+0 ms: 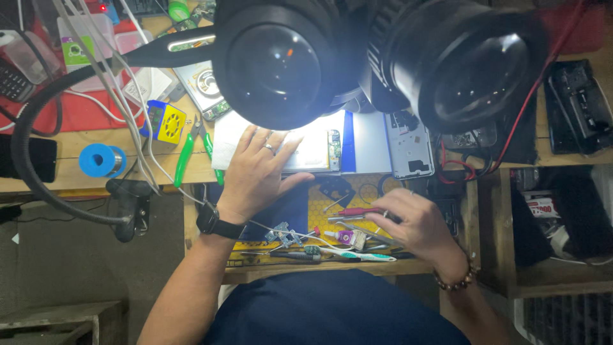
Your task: The person works on a disassembled smartphone on a cluttered workbench, manipulating the screen and internal components. They then reach into a drawer to retrieve a small plastic bag containing parts and later open a compartmentalized plastic box to organize small items.
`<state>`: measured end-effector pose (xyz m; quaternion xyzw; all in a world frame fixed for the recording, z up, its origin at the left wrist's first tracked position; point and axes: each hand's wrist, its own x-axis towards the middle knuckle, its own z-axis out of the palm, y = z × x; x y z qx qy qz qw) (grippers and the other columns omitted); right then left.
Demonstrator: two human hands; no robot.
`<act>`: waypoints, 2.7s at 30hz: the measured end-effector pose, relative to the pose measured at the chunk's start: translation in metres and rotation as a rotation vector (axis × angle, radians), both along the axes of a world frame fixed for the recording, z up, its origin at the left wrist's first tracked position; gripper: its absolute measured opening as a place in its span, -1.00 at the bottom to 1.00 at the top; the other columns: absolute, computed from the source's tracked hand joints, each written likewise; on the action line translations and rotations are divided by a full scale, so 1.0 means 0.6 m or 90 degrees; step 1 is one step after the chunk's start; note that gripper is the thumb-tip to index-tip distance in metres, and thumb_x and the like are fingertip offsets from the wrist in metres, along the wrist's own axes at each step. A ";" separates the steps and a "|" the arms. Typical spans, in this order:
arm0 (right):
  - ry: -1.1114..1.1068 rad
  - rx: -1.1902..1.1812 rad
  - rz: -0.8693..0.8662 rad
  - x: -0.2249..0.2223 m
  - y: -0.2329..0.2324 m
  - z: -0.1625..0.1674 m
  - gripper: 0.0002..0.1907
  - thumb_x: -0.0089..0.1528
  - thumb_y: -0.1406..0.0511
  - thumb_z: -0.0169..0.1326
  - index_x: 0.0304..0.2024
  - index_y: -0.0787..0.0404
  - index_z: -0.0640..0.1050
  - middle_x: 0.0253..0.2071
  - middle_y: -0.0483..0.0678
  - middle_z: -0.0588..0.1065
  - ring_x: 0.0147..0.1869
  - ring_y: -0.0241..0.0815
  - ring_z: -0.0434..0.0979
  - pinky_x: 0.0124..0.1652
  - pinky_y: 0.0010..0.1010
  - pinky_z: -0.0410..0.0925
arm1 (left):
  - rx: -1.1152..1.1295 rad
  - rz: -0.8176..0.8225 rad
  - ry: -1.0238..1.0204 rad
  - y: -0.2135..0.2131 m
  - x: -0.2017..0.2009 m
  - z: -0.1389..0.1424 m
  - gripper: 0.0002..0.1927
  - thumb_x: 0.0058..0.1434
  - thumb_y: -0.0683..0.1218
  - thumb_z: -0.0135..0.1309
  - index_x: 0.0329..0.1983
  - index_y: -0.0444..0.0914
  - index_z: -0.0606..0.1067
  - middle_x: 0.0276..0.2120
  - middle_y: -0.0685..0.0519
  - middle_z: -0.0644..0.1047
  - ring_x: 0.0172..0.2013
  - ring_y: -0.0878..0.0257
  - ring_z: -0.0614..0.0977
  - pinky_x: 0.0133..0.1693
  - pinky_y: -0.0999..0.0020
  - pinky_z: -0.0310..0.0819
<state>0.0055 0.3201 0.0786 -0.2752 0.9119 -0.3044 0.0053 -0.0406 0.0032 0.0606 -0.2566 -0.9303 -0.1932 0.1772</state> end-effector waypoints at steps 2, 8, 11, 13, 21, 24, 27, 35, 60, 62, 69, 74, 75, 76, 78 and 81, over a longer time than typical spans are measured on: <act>0.041 -0.073 -0.004 -0.022 -0.020 0.009 -0.83 0.21 0.29 0.28 -0.16 0.16 0.60 -0.20 -0.10 0.59 -0.19 -0.21 0.64 -0.20 -0.40 0.51 | 0.008 0.007 -0.001 0.002 0.000 -0.004 -0.34 0.20 0.30 0.21 0.18 -0.22 0.51 0.03 -0.08 0.52 0.15 -0.06 0.46 0.28 -0.08 0.21; 0.242 -0.052 -0.254 -0.126 -0.073 0.022 -0.54 0.19 0.18 0.36 0.01 0.29 0.53 -0.16 0.10 0.51 -0.20 -0.08 0.55 -0.27 -0.29 0.43 | 0.018 0.031 -0.006 0.010 -0.001 -0.014 -0.36 0.22 0.30 0.19 0.16 -0.22 0.49 0.09 -0.12 0.52 0.27 -0.15 0.41 0.30 -0.18 0.15; 0.216 0.103 -0.310 -0.176 -0.085 0.020 -0.46 0.16 0.00 0.47 -0.10 0.22 0.57 -0.36 -0.02 0.54 -0.26 -0.08 0.56 -0.20 -0.18 0.42 | 0.028 0.047 -0.013 0.017 -0.001 -0.015 -0.35 0.20 0.29 0.19 0.16 -0.24 0.49 0.10 -0.14 0.51 0.26 -0.17 0.40 0.29 -0.20 0.15; 0.185 0.071 -0.273 -0.199 -0.091 0.019 -0.48 0.23 -0.03 0.44 -0.08 0.20 0.58 -0.23 -0.04 0.59 -0.20 -0.10 0.60 -0.15 -0.20 0.44 | 0.042 0.054 -0.016 0.021 -0.001 -0.014 -0.34 0.19 0.28 0.19 0.16 -0.25 0.48 0.10 -0.14 0.52 0.25 -0.17 0.40 0.30 -0.21 0.14; 0.218 0.010 -0.289 -0.208 -0.107 0.004 -0.48 0.19 0.12 0.46 0.00 0.28 0.52 -0.22 -0.04 0.53 -0.24 -0.14 0.57 -0.21 -0.28 0.41 | 0.041 0.088 -0.049 0.035 0.000 -0.010 -0.32 0.18 0.31 0.19 0.16 -0.25 0.47 0.06 -0.17 0.52 0.23 -0.19 0.41 0.31 -0.20 0.13; 0.243 -0.002 -0.264 -0.201 -0.099 0.000 -0.48 0.24 0.12 0.48 0.03 0.26 0.51 -0.11 -0.01 0.49 -0.15 -0.15 0.51 -0.16 -0.31 0.41 | 0.041 0.090 -0.035 0.035 0.001 -0.006 -0.31 0.19 0.32 0.18 0.18 -0.26 0.47 0.07 -0.17 0.52 0.24 -0.18 0.41 0.32 -0.19 0.12; 0.298 0.068 -0.283 -0.186 -0.088 0.003 -0.48 0.21 0.11 0.48 -0.01 0.25 0.52 -0.19 -0.02 0.44 -0.15 -0.14 0.46 -0.14 -0.26 0.37 | 0.055 0.091 0.018 0.030 0.007 -0.002 -0.29 0.18 0.32 0.17 0.21 -0.23 0.47 0.09 -0.14 0.51 0.26 -0.16 0.41 0.31 -0.19 0.11; 0.356 -0.032 -0.177 -0.094 -0.096 0.000 -0.53 0.23 0.34 0.40 0.13 0.30 0.52 0.04 0.07 0.49 -0.10 -0.16 0.50 -0.07 -0.32 0.41 | 0.114 0.140 0.065 -0.030 0.000 -0.009 -0.50 0.27 0.13 0.20 0.14 -0.27 0.52 0.07 -0.09 0.52 0.15 -0.01 0.48 0.15 -0.01 0.29; 0.195 -0.143 -0.092 0.046 -0.134 -0.029 -0.72 0.18 0.42 0.28 -0.06 0.28 0.59 -0.15 0.05 0.54 -0.17 -0.14 0.63 -0.23 -0.38 0.50 | -0.038 0.124 0.142 -0.087 -0.143 -0.003 -0.91 0.19 -0.13 0.10 -0.39 -0.24 0.54 -0.40 -0.01 0.57 -0.39 0.07 0.65 -0.29 0.13 0.52; 0.183 -0.146 -0.097 0.043 -0.141 -0.021 -0.75 0.17 0.42 0.28 -0.09 0.29 0.60 -0.18 0.05 0.55 -0.20 -0.15 0.63 -0.24 -0.39 0.49 | 0.062 0.134 0.114 -0.082 -0.121 0.004 -0.88 0.20 -0.10 0.11 -0.37 -0.25 0.55 -0.42 -0.01 0.57 -0.39 0.05 0.66 -0.29 0.11 0.51; -0.087 -0.266 -0.096 -0.003 -0.178 0.013 -0.85 0.27 0.39 0.17 -0.11 0.29 0.64 -0.22 -0.01 0.62 -0.24 -0.31 0.64 -0.27 -0.52 0.51 | 0.528 0.182 -0.369 -0.039 -0.008 0.014 -0.75 0.27 -0.01 0.11 -0.31 -0.29 0.63 -0.49 0.03 0.63 -0.46 0.34 0.61 -0.35 0.38 0.50; -0.436 -0.448 -0.137 -0.051 -0.212 0.003 -0.75 0.34 0.33 0.04 -0.07 0.38 0.64 -0.30 -0.01 0.61 -0.36 -0.37 0.55 -0.38 -0.56 0.42 | 0.740 0.136 -0.546 -0.011 0.061 -0.005 -0.76 0.24 -0.03 0.15 -0.28 -0.32 0.64 -0.45 0.13 0.63 -0.44 0.49 0.55 -0.37 0.51 0.45; -0.480 -0.475 -0.144 -0.055 -0.218 -0.003 -0.73 0.35 0.32 0.02 -0.09 0.41 0.64 -0.31 0.01 0.61 -0.38 -0.35 0.53 -0.38 -0.55 0.41 | 0.787 0.116 -0.572 -0.006 0.069 -0.010 -0.76 0.24 -0.03 0.15 -0.28 -0.33 0.63 -0.43 0.14 0.64 -0.43 0.49 0.56 -0.35 0.52 0.46; -0.525 -0.502 -0.151 -0.053 -0.221 -0.008 -0.71 0.37 0.32 0.00 -0.10 0.43 0.64 -0.31 0.03 0.61 -0.40 -0.34 0.52 -0.39 -0.55 0.40 | 0.835 0.098 -0.597 -0.002 0.079 -0.014 -0.76 0.25 -0.04 0.15 -0.28 -0.33 0.63 -0.41 0.14 0.65 -0.41 0.50 0.57 -0.34 0.54 0.47; -0.576 -0.556 -0.152 -0.046 -0.227 -0.021 -0.70 0.39 0.31 0.00 -0.13 0.47 0.63 -0.31 0.06 0.60 -0.39 -0.33 0.51 -0.40 -0.52 0.40 | 0.722 0.159 -0.564 -0.002 0.094 -0.021 -0.76 0.22 -0.04 0.15 -0.32 -0.34 0.63 -0.48 0.11 0.62 -0.47 0.48 0.55 -0.41 0.51 0.44; -0.627 -0.609 -0.162 -0.033 -0.229 -0.035 -0.69 0.40 0.29 -0.02 -0.18 0.47 0.61 -0.32 0.06 0.59 -0.39 -0.29 0.53 -0.41 -0.49 0.41 | 0.681 0.192 -0.549 -0.004 0.110 -0.027 -0.76 0.21 -0.05 0.16 -0.36 -0.35 0.63 -0.50 0.11 0.61 -0.49 0.48 0.53 -0.44 0.51 0.42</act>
